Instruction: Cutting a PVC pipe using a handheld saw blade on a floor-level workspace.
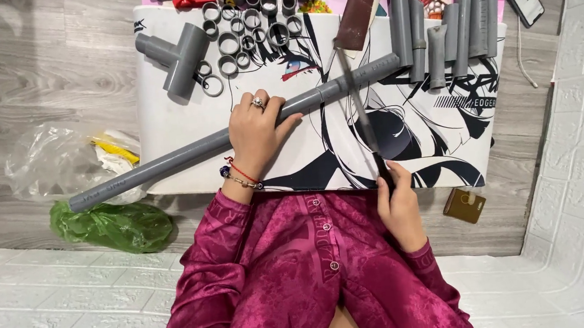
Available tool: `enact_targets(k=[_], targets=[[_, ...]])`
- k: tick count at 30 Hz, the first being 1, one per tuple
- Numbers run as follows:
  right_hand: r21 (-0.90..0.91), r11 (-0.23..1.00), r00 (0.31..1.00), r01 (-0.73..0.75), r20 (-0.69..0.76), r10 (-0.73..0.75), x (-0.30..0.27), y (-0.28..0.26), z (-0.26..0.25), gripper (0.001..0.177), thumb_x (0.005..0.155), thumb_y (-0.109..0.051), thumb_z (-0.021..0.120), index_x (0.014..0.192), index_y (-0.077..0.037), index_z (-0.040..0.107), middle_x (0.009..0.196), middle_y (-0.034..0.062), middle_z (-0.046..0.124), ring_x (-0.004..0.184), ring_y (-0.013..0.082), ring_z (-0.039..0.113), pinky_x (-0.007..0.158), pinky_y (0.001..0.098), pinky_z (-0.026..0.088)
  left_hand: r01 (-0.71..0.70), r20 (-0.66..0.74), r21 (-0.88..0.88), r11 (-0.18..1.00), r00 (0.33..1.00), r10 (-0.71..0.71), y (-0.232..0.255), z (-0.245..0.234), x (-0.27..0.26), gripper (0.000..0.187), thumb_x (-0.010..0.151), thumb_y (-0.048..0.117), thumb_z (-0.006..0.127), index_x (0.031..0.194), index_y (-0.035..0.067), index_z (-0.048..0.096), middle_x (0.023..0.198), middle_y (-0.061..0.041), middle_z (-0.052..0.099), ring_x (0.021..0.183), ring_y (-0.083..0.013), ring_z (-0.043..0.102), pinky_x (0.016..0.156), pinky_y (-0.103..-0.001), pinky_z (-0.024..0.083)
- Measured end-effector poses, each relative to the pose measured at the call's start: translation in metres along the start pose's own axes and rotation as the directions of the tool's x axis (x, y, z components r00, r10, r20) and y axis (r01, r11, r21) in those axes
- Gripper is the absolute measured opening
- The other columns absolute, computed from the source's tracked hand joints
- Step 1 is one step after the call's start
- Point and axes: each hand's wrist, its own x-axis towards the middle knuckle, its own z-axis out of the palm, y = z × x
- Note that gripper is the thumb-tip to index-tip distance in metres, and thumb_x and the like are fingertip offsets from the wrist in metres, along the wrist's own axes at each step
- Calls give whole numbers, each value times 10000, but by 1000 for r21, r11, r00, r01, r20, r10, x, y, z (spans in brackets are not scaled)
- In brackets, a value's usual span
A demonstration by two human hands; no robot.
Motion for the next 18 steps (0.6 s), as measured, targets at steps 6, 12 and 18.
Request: enact_targets(k=[6,12,18], targets=[[72,997,995,35,-92,-28,0,11,3,224,865,-85,476,1063,-3,414,852,167,631,780,302,620,645,375,492,-68,40,67,995,997,65,-4,1,-1,337,712,415,645,898,152,548,746,4,437,712,-187,464,570,-307,400],[-11,999,999,-37,37,37,1,-3,1,257,866,-153,473,1091,-36,434,859,183,635,807,354,602,668,440,482,-29,22,41,999,999,28,1,0,-4,320,791,464,545,910,167,560,746,12,437,694,-173,454,571,-293,388],[-147,989,981,-29,183,56,-2,-12,1,295,872,-218,428,1137,-89,431,774,168,643,720,359,611,599,459,480,32,12,-18,999,999,-31,0,1,-5,290,788,459,558,882,187,593,716,21,418,662,-171,438,555,-288,381]])
